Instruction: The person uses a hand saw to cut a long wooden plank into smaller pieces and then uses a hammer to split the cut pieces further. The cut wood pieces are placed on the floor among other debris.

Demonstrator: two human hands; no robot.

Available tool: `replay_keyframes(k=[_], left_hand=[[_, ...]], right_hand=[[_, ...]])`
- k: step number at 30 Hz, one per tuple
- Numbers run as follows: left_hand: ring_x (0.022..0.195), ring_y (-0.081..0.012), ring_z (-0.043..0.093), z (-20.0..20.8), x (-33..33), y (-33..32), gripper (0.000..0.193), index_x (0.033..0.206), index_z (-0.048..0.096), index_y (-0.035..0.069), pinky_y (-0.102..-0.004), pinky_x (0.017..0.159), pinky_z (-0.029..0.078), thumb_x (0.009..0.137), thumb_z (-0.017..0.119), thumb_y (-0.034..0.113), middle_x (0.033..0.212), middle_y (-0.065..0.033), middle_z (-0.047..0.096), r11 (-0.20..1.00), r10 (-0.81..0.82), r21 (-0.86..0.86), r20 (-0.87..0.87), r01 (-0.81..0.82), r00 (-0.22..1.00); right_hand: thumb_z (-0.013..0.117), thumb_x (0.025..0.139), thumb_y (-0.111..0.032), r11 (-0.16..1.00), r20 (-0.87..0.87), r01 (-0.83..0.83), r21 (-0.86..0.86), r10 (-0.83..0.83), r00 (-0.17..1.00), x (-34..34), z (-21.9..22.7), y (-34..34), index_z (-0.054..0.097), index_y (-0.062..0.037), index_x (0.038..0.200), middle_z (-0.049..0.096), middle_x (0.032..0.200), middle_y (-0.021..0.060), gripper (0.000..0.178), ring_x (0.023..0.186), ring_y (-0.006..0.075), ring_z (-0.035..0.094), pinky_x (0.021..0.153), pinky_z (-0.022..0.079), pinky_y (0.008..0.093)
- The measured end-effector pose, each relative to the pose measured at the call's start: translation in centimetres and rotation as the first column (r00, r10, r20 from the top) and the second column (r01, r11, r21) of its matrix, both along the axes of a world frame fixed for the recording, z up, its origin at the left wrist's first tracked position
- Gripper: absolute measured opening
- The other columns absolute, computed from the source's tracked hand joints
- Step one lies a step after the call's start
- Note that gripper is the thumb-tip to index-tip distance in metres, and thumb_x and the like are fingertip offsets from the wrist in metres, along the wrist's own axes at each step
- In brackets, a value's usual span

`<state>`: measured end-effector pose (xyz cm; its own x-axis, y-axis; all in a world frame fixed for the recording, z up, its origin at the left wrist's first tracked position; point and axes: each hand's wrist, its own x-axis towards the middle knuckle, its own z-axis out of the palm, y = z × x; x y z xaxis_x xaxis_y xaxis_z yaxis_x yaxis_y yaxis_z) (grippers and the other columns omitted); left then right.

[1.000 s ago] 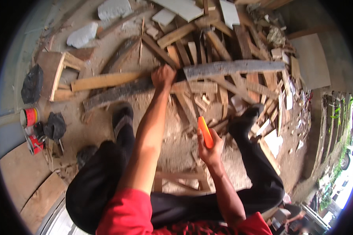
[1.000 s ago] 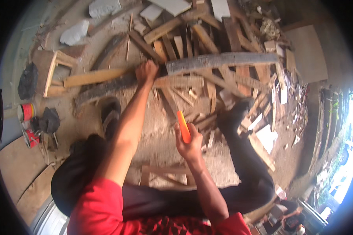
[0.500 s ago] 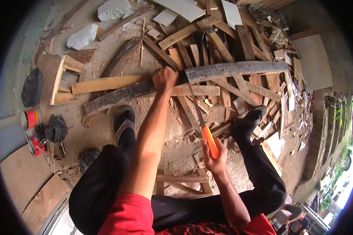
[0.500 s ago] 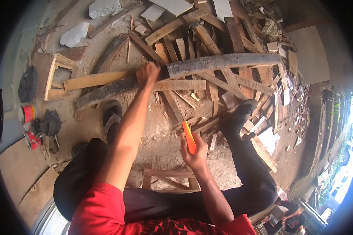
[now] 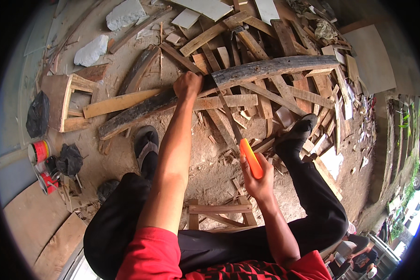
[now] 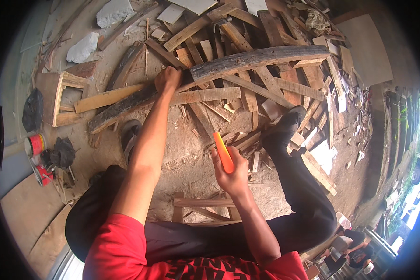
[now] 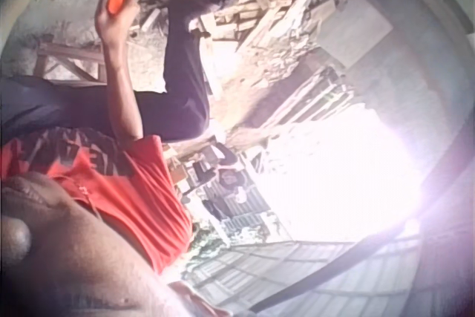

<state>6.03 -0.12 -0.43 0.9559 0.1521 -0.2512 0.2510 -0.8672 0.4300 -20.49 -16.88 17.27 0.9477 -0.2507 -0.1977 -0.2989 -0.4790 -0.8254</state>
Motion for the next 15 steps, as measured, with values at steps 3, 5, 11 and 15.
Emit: replay_keyframes(k=[3, 5, 11, 15], left_hand=[[0.092, -0.0381, 0.07, 0.2, -0.1, -0.2, 0.036, 0.089, 0.076, 0.006, -0.045, 0.08, 0.055, 0.083, 0.06, 0.038, 0.096, -0.0192, 0.072, 1.0, 0.001, 0.005, 0.006, -0.001, 1.0], [0.09, -0.0382, 0.07, 0.2, -0.1, -0.2, 0.036, 0.088, 0.076, 0.006, -0.0449, 0.079, 0.055, 0.082, 0.06, 0.038, 0.095, -0.0194, 0.072, 1.0, 0.008, 0.002, 0.02, -0.008, 1.0], [0.086, -0.0377, 0.071, -0.2, 0.0, 0.1, 0.034, 0.084, 0.076, 0.007, -0.0446, 0.078, 0.055, 0.082, 0.055, 0.033, 0.092, -0.0205, 0.072, 1.0, 0.017, -0.004, 0.016, -0.017, 1.0], [0.086, -0.0384, 0.071, 0.7, -0.2, -0.5, 0.036, 0.083, 0.076, 0.006, -0.0441, 0.077, 0.055, 0.083, 0.052, 0.033, 0.093, -0.0214, 0.072, 0.999, 0.03, -0.011, -0.069, -0.03, 0.997]], right_hand=[[0.07, 0.092, -0.023, 1.0, 0.004, -0.007, 0.011, 0.007, 1.0, -0.1, -0.3, -0.2, 0.059, 0.0018, 0.079, 0.052, 0.056, 0.011, 0.031, 0.05, 0.0133, 0.048, 0.049, 0.04, 0.032], [0.07, 0.092, -0.023, 1.0, 0.007, -0.008, 0.011, 0.008, 1.0, -0.2, -0.5, -0.2, 0.058, 0.0019, 0.078, 0.053, 0.056, 0.0116, 0.031, 0.05, 0.0135, 0.048, 0.049, 0.04, 0.0319], [0.071, 0.09, -0.02, 1.0, -0.072, -0.004, -0.021, 0.002, 0.997, -0.5, 0.3, 0.5, 0.056, 0.0001, 0.078, 0.054, 0.056, 0.0142, 0.028, 0.047, 0.0182, 0.054, 0.048, 0.042, 0.0322], [0.07, 0.089, -0.015, 0.996, -0.017, -0.051, -0.072, 0.05, 0.999, -4.5, 2.0, 0.0, 0.055, -0.0001, 0.08, 0.056, 0.056, 0.0148, 0.023, 0.048, 0.0248, 0.062, 0.046, 0.045, 0.0329]])
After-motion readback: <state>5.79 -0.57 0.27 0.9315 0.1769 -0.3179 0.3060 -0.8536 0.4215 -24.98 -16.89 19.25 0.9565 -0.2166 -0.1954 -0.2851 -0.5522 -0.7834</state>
